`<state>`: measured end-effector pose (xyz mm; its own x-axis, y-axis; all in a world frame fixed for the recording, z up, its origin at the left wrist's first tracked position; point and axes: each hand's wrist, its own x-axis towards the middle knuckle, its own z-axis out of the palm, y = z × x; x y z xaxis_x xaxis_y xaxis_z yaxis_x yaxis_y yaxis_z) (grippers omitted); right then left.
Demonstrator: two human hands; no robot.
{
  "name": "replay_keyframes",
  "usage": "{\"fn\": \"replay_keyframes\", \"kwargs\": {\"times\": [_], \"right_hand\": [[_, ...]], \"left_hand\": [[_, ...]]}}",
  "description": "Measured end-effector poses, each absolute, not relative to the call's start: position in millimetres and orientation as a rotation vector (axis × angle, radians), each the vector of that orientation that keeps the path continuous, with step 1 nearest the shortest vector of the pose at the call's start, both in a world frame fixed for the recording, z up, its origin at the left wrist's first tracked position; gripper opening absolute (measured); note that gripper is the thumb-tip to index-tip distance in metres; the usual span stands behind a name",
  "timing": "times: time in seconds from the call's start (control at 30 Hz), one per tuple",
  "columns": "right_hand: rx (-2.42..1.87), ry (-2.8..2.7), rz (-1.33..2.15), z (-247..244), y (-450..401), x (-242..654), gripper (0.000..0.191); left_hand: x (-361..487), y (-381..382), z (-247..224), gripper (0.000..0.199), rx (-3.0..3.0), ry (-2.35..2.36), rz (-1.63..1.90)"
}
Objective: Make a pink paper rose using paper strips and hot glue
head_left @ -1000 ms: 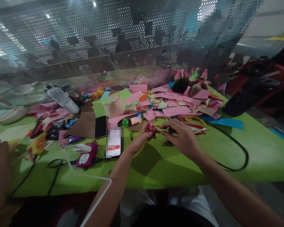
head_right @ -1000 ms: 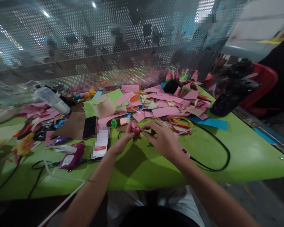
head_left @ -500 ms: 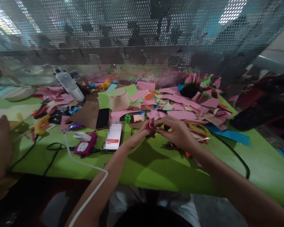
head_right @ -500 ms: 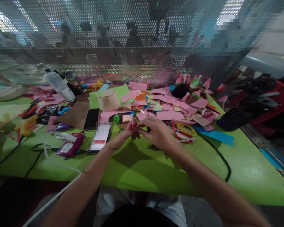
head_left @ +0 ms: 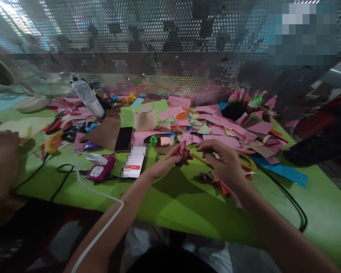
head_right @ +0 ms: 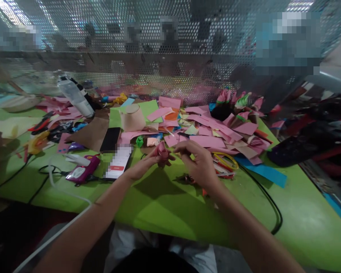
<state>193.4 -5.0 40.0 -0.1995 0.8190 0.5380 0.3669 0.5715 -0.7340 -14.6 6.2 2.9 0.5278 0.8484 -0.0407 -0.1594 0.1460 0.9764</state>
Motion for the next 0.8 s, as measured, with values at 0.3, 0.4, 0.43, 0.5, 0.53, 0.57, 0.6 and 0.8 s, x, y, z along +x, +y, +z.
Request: {"fn": "replay_keyframes", "kwargs": {"times": [0.3,0.4,0.43,0.5,0.53,0.57,0.6,0.8], "right_hand": [[-0.977,-1.826,0.673,43,-8,194,0.009],[-0.955,-1.907,0.607,38,-8,189,0.011],[-0.949,-1.925,0.593,37,-8,187,0.011],[-0.935,-1.946,0.577,35,-8,185,0.011],[-0.931,-1.954,0.570,35,-8,185,0.010],[-0.931,-1.961,0.560,34,-8,185,0.010],[-0.932,-1.969,0.549,34,-8,185,0.010],[-0.961,-2.024,0.412,30,-8,185,0.011]], "left_hand": [[-13,8,0,0.059,1.191,0.764,0.840],[-12,6,-1,0.052,1.150,0.781,0.856],[-12,6,-1,0.052,1.140,0.784,0.858],[-11,5,-1,0.052,1.128,0.785,0.861],[-11,5,-1,0.053,1.127,0.786,0.859],[-11,5,-1,0.054,1.133,0.789,0.854],[-11,5,-1,0.055,1.145,0.794,0.844],[-11,3,-1,0.058,1.226,0.841,0.824]]}}
